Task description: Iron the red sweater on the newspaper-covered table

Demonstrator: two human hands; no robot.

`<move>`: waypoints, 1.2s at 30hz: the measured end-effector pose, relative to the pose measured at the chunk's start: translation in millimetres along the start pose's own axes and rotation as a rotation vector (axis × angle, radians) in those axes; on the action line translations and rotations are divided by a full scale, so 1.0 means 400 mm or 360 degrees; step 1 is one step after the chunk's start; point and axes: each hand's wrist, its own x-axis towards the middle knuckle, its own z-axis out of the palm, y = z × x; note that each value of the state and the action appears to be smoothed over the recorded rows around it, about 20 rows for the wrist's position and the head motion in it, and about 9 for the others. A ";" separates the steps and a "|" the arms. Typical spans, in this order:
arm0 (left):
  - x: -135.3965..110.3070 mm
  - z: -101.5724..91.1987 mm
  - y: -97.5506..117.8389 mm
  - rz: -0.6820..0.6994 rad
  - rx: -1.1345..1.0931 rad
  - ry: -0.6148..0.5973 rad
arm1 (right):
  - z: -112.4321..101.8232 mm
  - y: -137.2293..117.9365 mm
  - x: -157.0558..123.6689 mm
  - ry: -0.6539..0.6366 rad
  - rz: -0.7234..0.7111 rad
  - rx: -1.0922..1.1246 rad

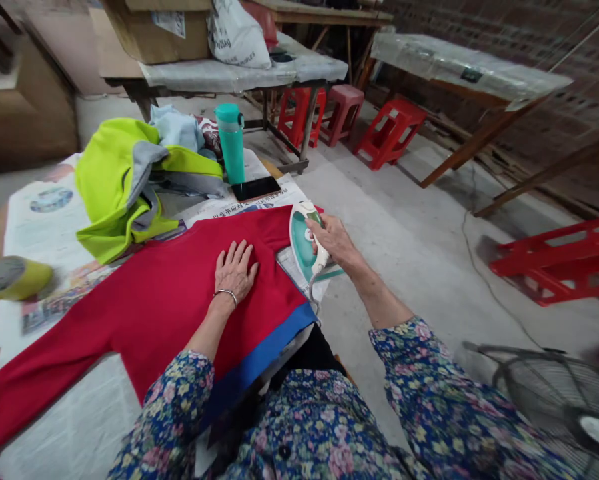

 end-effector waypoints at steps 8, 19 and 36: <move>0.007 0.000 -0.009 -0.0001 -0.0021 -0.0007 | 0.069 -0.068 -0.006 -0.0441 -0.0362 -0.0115; 0.001 0.003 -0.005 0.0009 0.0009 -0.0017 | -0.015 -0.014 0.018 -0.0033 0.0083 0.0082; -0.169 -0.009 0.110 -0.0029 0.0133 -0.0302 | -0.044 -0.107 -0.027 -0.0284 -0.0250 0.0060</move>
